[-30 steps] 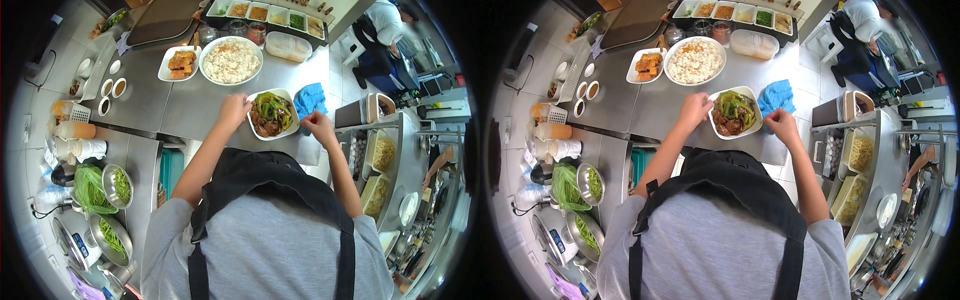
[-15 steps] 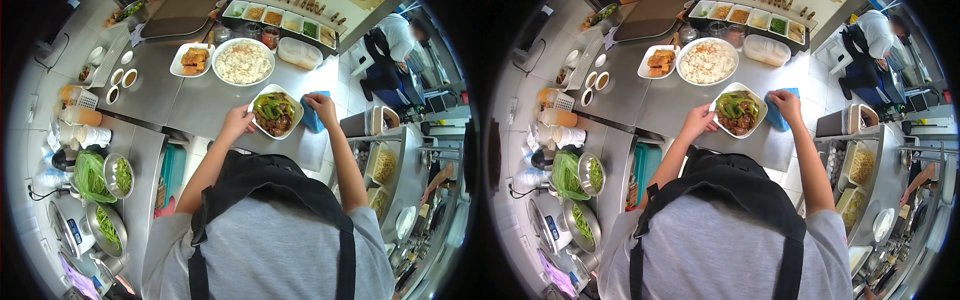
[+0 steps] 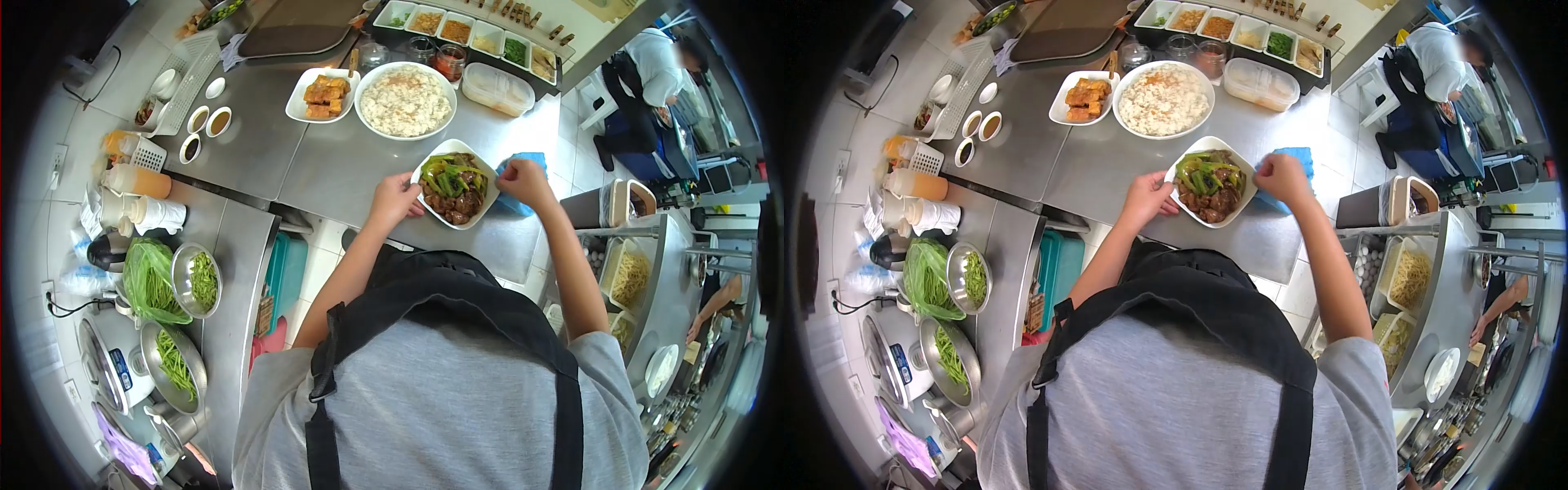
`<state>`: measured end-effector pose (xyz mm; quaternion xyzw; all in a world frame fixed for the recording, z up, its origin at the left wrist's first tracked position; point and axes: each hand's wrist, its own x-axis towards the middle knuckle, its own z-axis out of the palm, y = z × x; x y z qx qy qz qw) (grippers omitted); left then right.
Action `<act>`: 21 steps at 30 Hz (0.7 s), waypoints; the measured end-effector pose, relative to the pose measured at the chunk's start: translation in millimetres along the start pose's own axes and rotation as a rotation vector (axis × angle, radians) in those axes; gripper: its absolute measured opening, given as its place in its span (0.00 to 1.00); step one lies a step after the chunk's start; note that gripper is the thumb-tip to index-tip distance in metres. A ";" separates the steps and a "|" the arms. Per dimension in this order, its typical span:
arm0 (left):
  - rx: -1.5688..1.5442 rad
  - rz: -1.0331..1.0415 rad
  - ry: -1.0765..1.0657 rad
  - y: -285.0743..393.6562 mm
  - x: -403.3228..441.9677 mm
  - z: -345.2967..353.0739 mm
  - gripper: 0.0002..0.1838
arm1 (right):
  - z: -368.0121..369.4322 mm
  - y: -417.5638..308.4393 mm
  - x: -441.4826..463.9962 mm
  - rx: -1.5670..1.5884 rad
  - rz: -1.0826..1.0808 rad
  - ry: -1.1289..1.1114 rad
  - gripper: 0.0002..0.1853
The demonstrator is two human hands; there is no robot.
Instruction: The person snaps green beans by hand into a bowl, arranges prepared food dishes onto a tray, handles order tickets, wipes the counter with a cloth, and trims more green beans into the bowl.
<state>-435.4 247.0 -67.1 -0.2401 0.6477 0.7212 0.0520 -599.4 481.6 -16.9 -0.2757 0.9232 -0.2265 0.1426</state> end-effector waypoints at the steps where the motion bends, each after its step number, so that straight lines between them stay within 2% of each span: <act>1: -0.001 0.013 -0.003 -2.1 -0.9 -1.0 0.20 | -12.9 2.9 -4.4 0.053 0.078 -0.089 0.11; 2: 0.001 0.023 -0.010 -4.9 -2.1 -1.5 0.19 | -21.8 5.1 -11.0 0.134 0.138 -0.068 0.10; 4: 0.008 -0.015 -0.009 -6.5 -2.6 -2.3 0.19 | -12.0 26.3 -19.6 0.227 0.064 0.175 0.12; 6: -0.002 -0.031 -0.025 -5.6 0.1 -4.0 0.20 | 21.1 65.5 -28.2 -0.063 -0.019 0.127 0.15; 7: -0.017 -0.034 -0.043 -6.5 0.4 -4.9 0.20 | 20.6 68.0 -36.4 -0.012 0.045 0.048 0.16; 10: -0.030 -0.063 -0.041 -5.9 -0.3 -4.6 0.22 | -1.7 57.5 -33.7 0.113 0.183 -0.007 0.17; 11: -0.030 -0.074 -0.034 -4.2 0.1 -3.3 0.22 | -4.8 43.2 -31.1 0.202 0.232 0.048 0.15; 14: -0.022 -0.077 -0.077 -2.6 2.2 -5.5 0.23 | 21.2 27.7 -14.4 0.810 0.339 0.209 0.13; 15: -0.031 -0.080 -0.074 -2.1 1.5 -5.2 0.23 | 24.2 16.2 -13.8 0.755 0.316 0.168 0.12; 18: -0.059 -0.077 -0.065 -4.5 1.4 -4.4 0.22 | 31.5 8.2 -15.1 0.253 0.176 0.181 0.14; 19: -0.071 -0.070 -0.060 -8.3 1.6 -3.7 0.21 | 26.4 5.5 -15.8 0.161 0.190 0.117 0.16; 21: -0.085 -0.071 -0.045 -11.7 -0.2 -4.1 0.20 | -1.4 8.9 -21.4 0.091 0.320 -0.274 0.19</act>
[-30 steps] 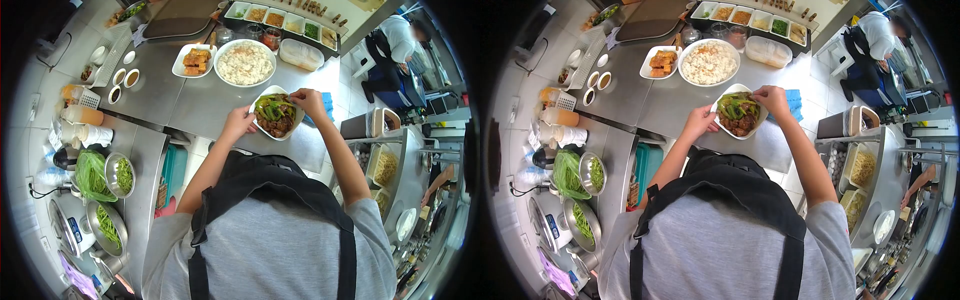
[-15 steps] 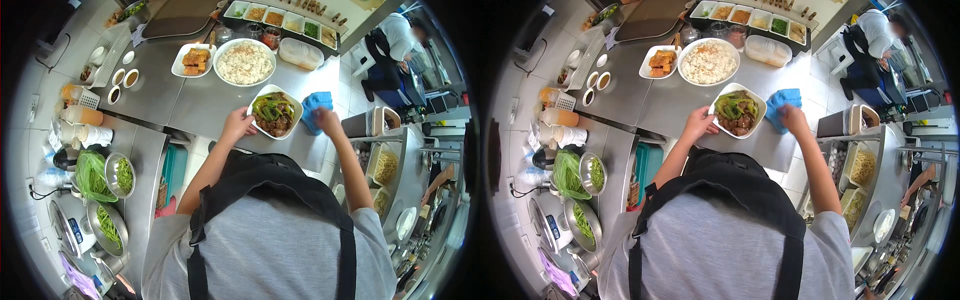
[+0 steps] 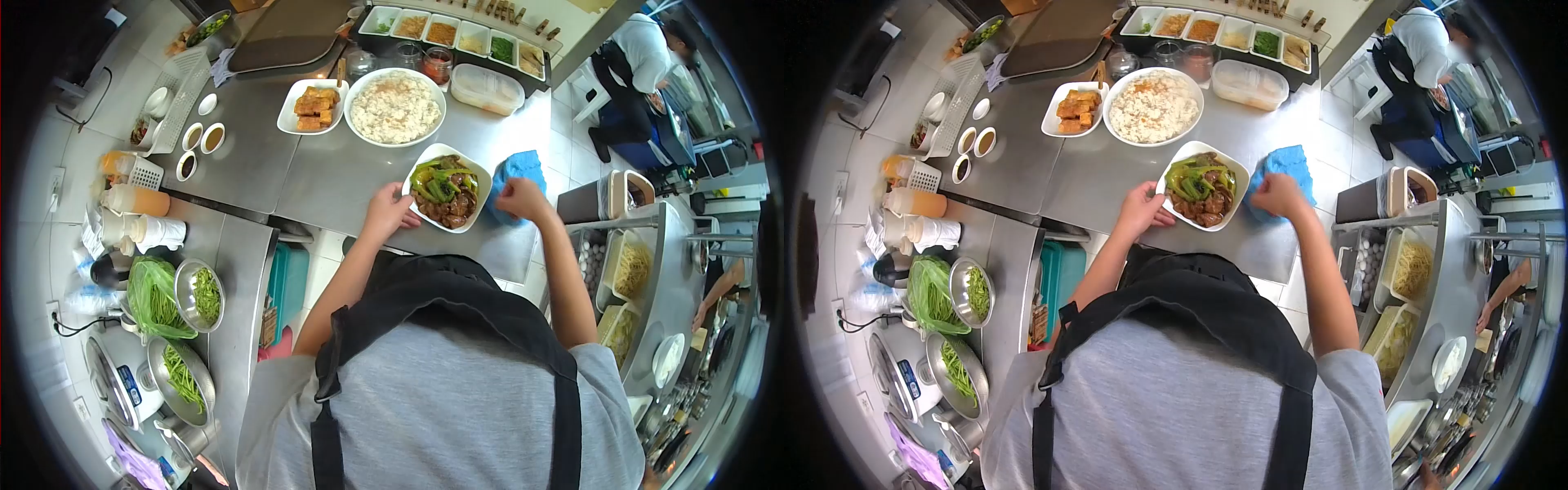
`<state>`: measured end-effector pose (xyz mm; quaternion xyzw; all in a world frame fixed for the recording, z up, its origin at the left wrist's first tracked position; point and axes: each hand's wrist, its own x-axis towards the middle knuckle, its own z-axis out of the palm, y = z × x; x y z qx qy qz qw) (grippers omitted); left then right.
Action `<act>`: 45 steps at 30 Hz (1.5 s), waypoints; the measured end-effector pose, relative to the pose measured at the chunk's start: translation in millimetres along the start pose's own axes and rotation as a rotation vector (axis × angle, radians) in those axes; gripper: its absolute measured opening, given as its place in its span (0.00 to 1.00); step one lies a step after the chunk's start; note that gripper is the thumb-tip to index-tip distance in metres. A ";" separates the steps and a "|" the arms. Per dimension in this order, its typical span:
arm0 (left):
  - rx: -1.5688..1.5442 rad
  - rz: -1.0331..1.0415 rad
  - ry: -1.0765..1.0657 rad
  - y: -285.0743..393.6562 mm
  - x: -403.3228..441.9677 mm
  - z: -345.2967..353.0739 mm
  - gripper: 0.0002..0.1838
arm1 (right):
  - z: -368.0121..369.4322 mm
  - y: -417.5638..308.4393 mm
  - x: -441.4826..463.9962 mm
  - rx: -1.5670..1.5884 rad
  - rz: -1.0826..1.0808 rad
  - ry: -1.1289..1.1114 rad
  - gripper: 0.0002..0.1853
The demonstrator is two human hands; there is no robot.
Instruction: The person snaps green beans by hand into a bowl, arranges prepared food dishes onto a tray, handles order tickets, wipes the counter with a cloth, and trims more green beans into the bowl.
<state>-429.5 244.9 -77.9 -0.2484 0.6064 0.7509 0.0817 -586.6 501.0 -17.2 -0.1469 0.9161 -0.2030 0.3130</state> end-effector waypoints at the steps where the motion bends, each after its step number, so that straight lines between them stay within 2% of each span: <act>1: -0.006 -0.005 0.012 -0.8 -4.3 0.6 0.19 | -11.4 6.6 -3.1 -0.061 0.075 -0.182 0.21; 4: -0.017 -0.050 0.035 -2.6 -13.4 -7.2 0.19 | -4.5 43.8 -20.0 -0.340 -0.340 0.243 0.36; 7: -0.031 -0.074 -0.011 -12.3 -10.1 -14.6 0.21 | 53.8 58.6 0.2 -0.383 -0.230 0.493 0.43; 8: -0.044 -0.053 -0.030 -14.5 -12.0 -13.7 0.21 | 69.5 58.7 -4.5 -0.462 -0.322 0.564 0.38; 9: -0.055 -0.027 -0.046 -13.7 -13.7 -13.4 0.22 | 74.8 56.9 -12.7 -0.378 -0.464 0.514 0.33; 10: -0.055 -0.041 -0.033 -4.2 -20.1 -4.9 0.23 | 80.1 51.4 -27.2 -0.340 -0.527 0.404 0.33; 12: -0.080 -0.072 -0.049 -11.4 -13.7 0.6 0.23 | 80.9 35.7 -68.7 -0.224 -0.642 0.341 0.33; 13: -0.103 -0.073 -0.033 -16.9 -10.1 3.4 0.23 | 89.8 49.5 -75.7 -0.262 -0.591 0.377 0.28; 14: -0.148 -0.062 -0.016 -24.6 -5.5 4.8 0.23 | 100.1 57.7 -72.7 -0.126 -0.569 0.465 0.25; 15: -0.195 -0.047 0.003 -28.2 -3.6 6.9 0.23 | 104.8 57.8 -68.2 -0.088 -0.421 0.507 0.23; 17: -0.207 -0.072 -0.025 -20.1 -10.4 13.0 0.24 | 100.4 41.7 -41.8 0.644 -0.048 0.357 0.24; 19: -0.170 -0.036 -0.099 -4.4 -20.5 22.3 0.25 | 77.3 1.5 -32.6 1.650 0.063 -0.087 0.31; 20: -0.130 -0.064 -0.143 10.4 -29.8 25.8 0.26 | 70.5 -22.9 -29.7 1.767 -0.145 -0.116 0.33; 23: -0.085 -0.030 -0.230 40.9 -41.8 28.5 0.27 | 55.8 -44.6 -16.5 1.965 -0.306 -0.309 0.35; 26: -0.066 -0.047 -0.280 67.6 -53.8 16.5 0.30 | 86.0 -38.2 23.3 1.882 -0.513 -0.804 0.32; 30: -0.169 -0.095 -0.287 79.2 -72.4 -5.2 0.31 | 104.9 -60.5 9.1 1.731 -0.395 -0.512 0.28; 32: -0.211 -0.001 -0.153 88.2 -88.3 -18.1 0.30 | 109.2 -82.1 3.3 1.642 -0.362 -0.385 0.26; 34: -0.234 0.020 -0.057 89.7 -98.3 -45.3 0.30 | 75.9 -74.9 17.1 0.711 -0.299 0.023 0.20; 36: -0.261 0.009 0.032 86.1 -103.3 -82.8 0.30 | 57.0 -38.2 45.8 0.471 -0.236 0.132 0.17; 37: -0.294 0.033 0.135 99.0 -111.2 -96.7 0.30 | 48.8 -18.6 58.9 0.362 -0.178 0.168 0.18; 38: -0.294 0.067 0.177 99.2 -110.8 -117.5 0.28 | 46.2 -11.6 62.0 0.221 -0.136 0.224 0.29; 39: -0.296 0.097 0.215 99.3 -106.6 -140.9 0.26 | 33.8 -36.5 52.4 -0.040 0.053 0.171 0.38; 40: -0.301 0.119 0.256 102.9 -99.9 -165.3 0.26 | 19.7 -57.7 42.4 -0.095 0.086 0.099 0.42; 43: -0.331 0.164 0.382 114.9 -77.8 -224.4 0.23 | 15.6 -96.7 37.0 -0.172 -0.045 0.605 0.26; 45: -0.350 0.162 0.455 139.6 -49.9 -257.3 0.20 | 6.3 -123.5 33.6 -0.134 -0.135 0.647 0.16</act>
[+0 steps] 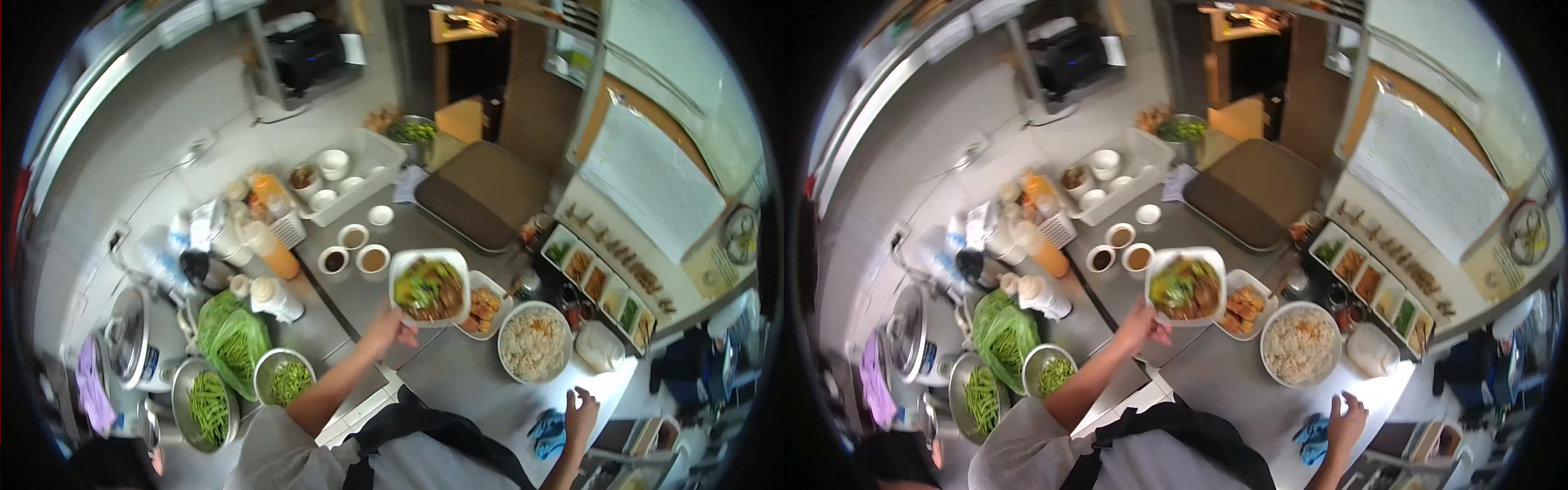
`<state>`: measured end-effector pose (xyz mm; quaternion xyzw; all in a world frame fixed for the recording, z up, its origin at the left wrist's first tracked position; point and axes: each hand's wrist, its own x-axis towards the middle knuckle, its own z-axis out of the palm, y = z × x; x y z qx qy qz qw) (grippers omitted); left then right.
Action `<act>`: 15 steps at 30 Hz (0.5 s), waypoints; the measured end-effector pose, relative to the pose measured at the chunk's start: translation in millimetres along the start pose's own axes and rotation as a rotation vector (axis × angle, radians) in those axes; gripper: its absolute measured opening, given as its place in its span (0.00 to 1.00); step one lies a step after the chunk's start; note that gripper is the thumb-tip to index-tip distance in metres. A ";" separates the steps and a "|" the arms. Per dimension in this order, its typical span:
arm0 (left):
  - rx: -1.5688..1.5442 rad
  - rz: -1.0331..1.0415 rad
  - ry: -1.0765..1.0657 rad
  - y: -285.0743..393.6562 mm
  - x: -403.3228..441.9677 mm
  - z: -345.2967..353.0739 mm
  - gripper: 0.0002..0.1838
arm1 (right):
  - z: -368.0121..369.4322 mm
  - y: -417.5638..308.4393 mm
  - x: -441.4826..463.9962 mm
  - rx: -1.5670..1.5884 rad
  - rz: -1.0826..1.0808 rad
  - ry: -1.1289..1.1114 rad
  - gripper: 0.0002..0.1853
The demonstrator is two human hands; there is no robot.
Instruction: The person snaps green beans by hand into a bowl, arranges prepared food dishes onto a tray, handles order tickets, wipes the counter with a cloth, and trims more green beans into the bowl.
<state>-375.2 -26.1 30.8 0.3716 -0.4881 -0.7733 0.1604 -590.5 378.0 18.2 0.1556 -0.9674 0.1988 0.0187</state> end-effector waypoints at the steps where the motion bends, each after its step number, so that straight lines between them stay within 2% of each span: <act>1: 0.003 0.040 0.007 9.2 24.4 -2.1 0.17 | 4.4 -6.3 0.1 0.058 -0.078 -0.025 0.12; 3: -0.027 0.083 0.043 19.6 86.5 -5.2 0.14 | 8.9 -59.7 -2.7 0.380 0.104 -0.429 0.14; 4: -0.064 0.088 0.080 18.5 120.5 -5.9 0.14 | 29.5 -70.3 -6.1 0.503 0.032 -0.663 0.15; 5: -0.062 0.131 0.074 21.3 155.0 -5.1 0.15 | 57.8 -80.4 -13.8 0.794 -0.012 -0.899 0.16; 6: -0.064 0.177 0.069 26.2 190.8 -0.5 0.16 | 77.1 -100.6 -21.5 0.911 0.057 -1.091 0.18; 8: -0.087 0.199 0.106 32.6 256.4 14.1 0.16 | 107.1 -141.7 -30.6 0.883 -0.008 -1.119 0.25; 10: -0.137 0.194 0.143 39.4 314.2 32.5 0.17 | 125.7 -173.1 -29.4 1.152 0.310 -1.085 0.31; 11: -0.151 0.216 0.153 39.5 339.1 43.2 0.17 | 140.6 -183.0 -25.0 1.246 0.408 -1.019 0.31; 13: -0.187 0.257 0.183 38.7 379.7 60.7 0.17 | 163.5 -197.5 -10.9 1.421 0.594 -0.874 0.30; 15: -0.194 0.291 0.188 37.0 408.8 71.0 0.17 | 167.7 -211.1 -0.5 1.483 0.663 -0.729 0.27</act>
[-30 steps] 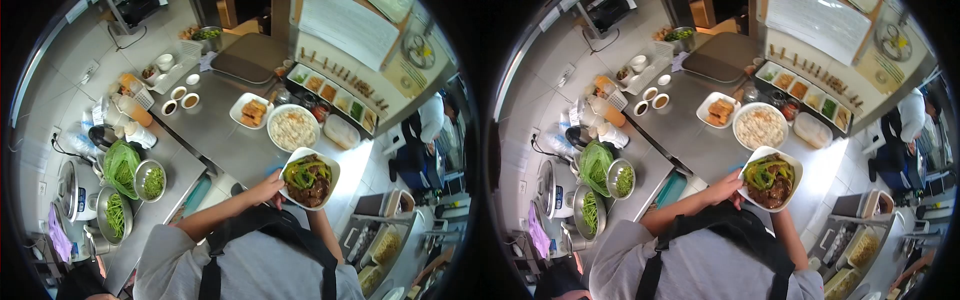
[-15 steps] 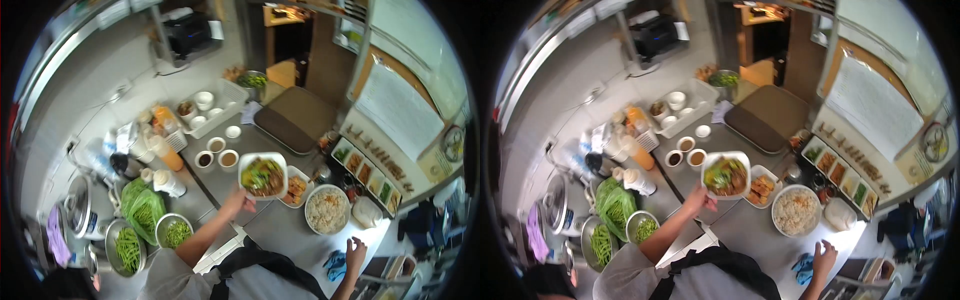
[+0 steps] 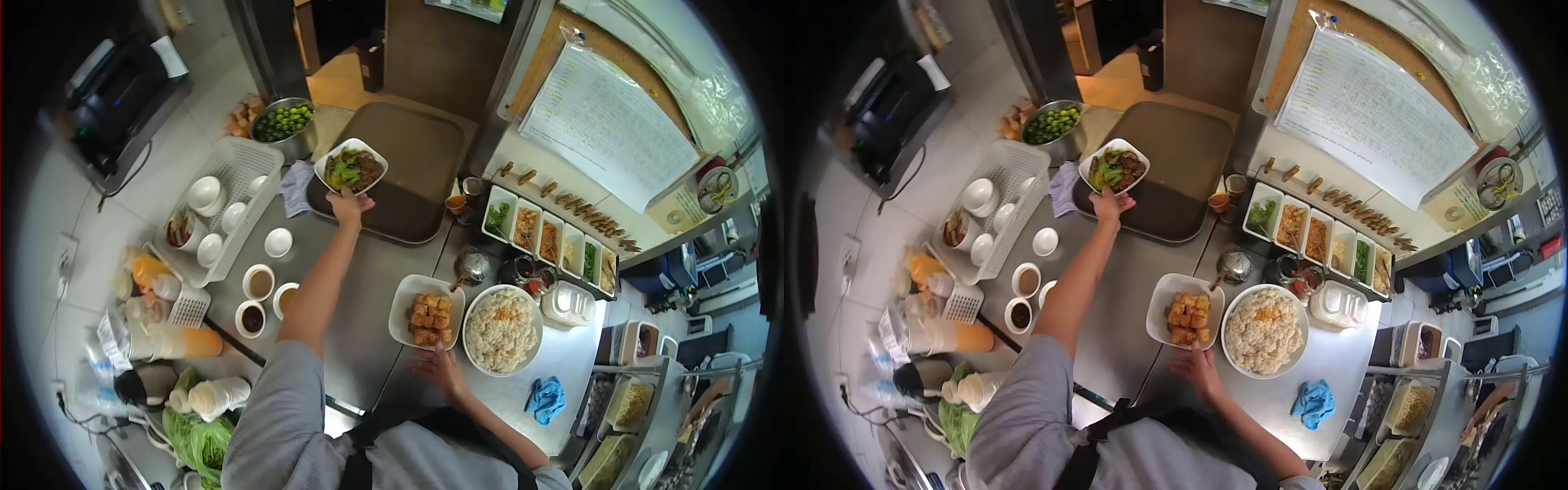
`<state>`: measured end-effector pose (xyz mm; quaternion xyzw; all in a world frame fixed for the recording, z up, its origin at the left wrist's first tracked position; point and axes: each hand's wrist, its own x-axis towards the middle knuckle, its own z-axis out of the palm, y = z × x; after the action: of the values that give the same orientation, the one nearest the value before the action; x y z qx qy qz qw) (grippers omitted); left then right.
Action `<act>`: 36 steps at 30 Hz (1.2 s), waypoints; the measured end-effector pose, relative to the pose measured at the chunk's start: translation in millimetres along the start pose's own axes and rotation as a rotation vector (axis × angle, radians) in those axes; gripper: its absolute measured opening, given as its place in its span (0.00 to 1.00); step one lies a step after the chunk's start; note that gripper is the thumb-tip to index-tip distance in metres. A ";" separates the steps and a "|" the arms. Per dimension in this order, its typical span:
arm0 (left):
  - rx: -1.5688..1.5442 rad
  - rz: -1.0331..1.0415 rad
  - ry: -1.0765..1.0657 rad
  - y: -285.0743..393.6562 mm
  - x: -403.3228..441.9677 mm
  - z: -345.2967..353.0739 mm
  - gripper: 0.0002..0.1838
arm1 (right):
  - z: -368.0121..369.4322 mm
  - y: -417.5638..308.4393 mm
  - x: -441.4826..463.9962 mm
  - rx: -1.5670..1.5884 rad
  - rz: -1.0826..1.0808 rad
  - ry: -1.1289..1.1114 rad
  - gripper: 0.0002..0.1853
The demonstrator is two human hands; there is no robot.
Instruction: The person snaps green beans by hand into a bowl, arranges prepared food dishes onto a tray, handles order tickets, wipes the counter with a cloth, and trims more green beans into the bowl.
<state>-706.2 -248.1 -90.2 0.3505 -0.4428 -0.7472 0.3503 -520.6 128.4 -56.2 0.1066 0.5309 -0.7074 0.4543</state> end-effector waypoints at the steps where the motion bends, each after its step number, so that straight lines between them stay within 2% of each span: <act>1: 0.002 0.013 0.003 -6.7 8.3 1.9 0.17 | 3.7 -1.4 2.6 0.052 -0.026 0.052 0.26; 4: -0.041 0.020 -0.020 -28.7 29.5 -8.4 0.17 | -7.3 5.8 21.2 0.093 -0.055 0.177 0.23; 7: -0.066 0.049 -0.004 -35.2 28.8 -20.6 0.17 | 0.9 3.5 18.1 0.021 -0.138 0.192 0.20; 12: -0.032 -0.009 -0.067 -25.4 13.2 -40.5 0.17 | 5.6 -3.8 20.7 0.028 -0.141 0.172 0.17; 15: -0.074 0.051 -0.074 -24.5 2.7 -55.4 0.17 | 8.3 -6.4 14.1 0.069 -0.116 0.175 0.17; 21: -0.120 0.074 0.027 -16.0 -22.4 -62.6 0.18 | -0.8 -0.6 4.7 -0.039 -0.104 0.166 0.18; 25: -0.159 0.126 0.091 -27.6 -29.9 -62.0 0.23 | 22.5 -34.4 -6.7 -0.114 -0.029 0.137 0.19; 26: -0.159 0.127 0.085 -30.4 -30.5 -62.4 0.25 | 18.7 -34.3 1.5 -0.132 -0.067 0.143 0.20; 29: -0.197 0.225 0.109 -35.3 -39.1 -53.6 0.21 | 31.7 -73.7 26.6 -0.150 -0.184 0.073 0.21; 32: -0.140 -0.008 -0.003 -10.6 -64.0 -58.1 0.29 | 50.8 -120.3 79.7 -0.075 -0.301 -0.011 0.23; 34: -0.209 -0.201 0.100 -9.8 -91.2 -51.0 0.36 | 62.2 -151.3 133.0 -0.016 -0.400 -0.072 0.23; 36: -0.079 -0.015 -0.024 -37.4 -125.1 -50.0 0.35 | 75.3 -181.5 189.0 -0.040 -0.500 -0.098 0.21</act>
<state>-608.9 -151.0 -115.5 0.3306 -0.4144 -0.7709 0.3531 -739.6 -31.3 -26.0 -0.0715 0.5318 -0.7915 0.2924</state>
